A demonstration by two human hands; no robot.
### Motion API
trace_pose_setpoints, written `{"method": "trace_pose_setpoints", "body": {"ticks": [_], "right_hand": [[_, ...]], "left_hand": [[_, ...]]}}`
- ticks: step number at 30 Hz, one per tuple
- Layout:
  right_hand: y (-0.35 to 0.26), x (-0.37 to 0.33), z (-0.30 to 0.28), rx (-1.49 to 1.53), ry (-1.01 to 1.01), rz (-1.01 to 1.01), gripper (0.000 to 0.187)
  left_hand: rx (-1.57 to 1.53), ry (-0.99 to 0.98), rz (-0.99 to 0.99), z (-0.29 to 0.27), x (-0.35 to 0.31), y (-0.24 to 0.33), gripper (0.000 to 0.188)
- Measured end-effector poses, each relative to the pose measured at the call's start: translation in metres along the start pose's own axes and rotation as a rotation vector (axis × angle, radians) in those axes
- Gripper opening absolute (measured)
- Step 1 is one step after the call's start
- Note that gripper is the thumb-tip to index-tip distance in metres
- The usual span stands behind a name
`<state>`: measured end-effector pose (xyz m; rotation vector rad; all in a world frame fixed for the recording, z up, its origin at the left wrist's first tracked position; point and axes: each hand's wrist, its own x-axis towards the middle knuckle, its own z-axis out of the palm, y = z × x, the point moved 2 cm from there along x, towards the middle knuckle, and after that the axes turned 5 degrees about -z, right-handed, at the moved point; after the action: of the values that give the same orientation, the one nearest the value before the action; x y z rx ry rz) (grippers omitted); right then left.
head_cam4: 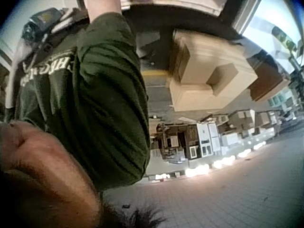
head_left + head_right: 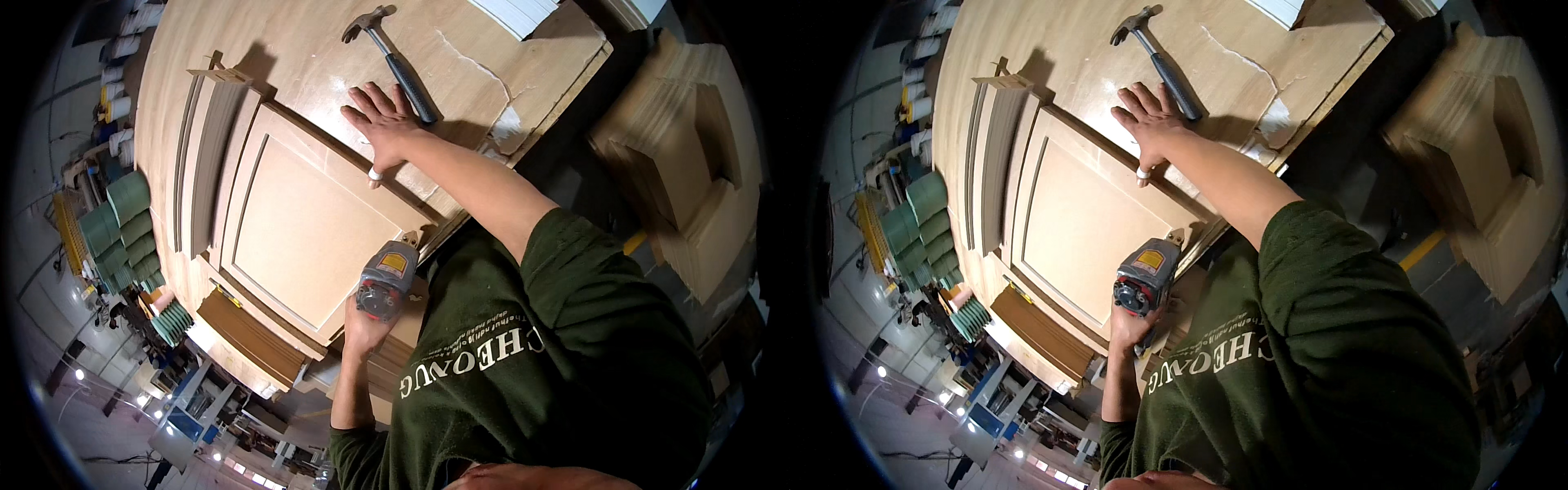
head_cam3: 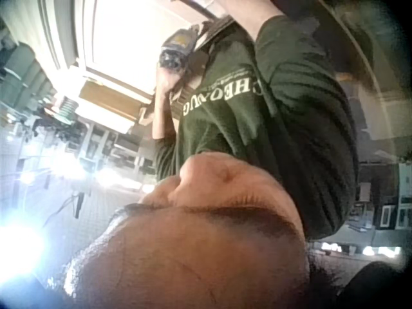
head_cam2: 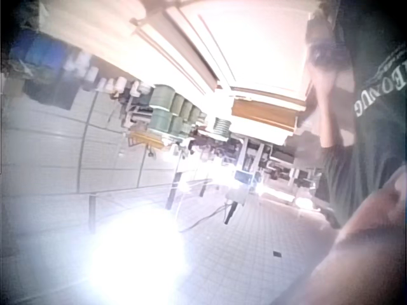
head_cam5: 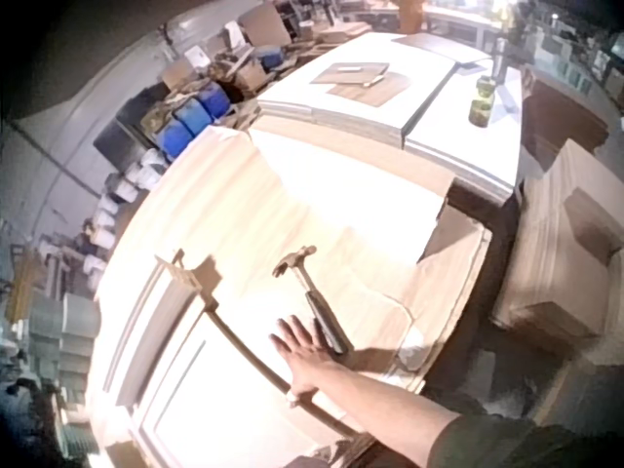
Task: The person assembles a wooden door by attaching thin wooden strips to a large rectangular panel. They use a pneumatic nail gun to secure the strips and a hammer to tap them into place. The person flips the door over to work on different sides and stacks the finished product.
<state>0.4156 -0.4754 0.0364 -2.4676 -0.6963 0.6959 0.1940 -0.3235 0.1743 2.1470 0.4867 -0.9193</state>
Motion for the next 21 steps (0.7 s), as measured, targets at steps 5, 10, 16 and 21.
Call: {"method": "trace_pose_setpoints", "body": {"ticks": [5, 10, 16, 21], "right_hand": [[0.002, 0.001, 0.003, 0.023, 0.024, -0.006, 0.142], [0.002, 0.000, 0.003, 0.024, 0.037, -0.006, 0.141], [0.001, 0.000, 0.001, 0.025, 0.029, -0.005, 0.142], [0.000, 0.001, 0.002, -0.009, 0.000, 0.012, 0.143]], "left_hand": [[0.090, 0.015, 0.036, 0.005, 0.015, -0.011, 0.039], [0.139, -0.086, -0.028, 0.001, 0.020, -0.004, 0.040], [0.108, -0.009, 0.046, 0.001, 0.022, -0.003, 0.034], [0.136, -0.005, 0.048, 0.001, 0.024, -0.005, 0.033]]}}
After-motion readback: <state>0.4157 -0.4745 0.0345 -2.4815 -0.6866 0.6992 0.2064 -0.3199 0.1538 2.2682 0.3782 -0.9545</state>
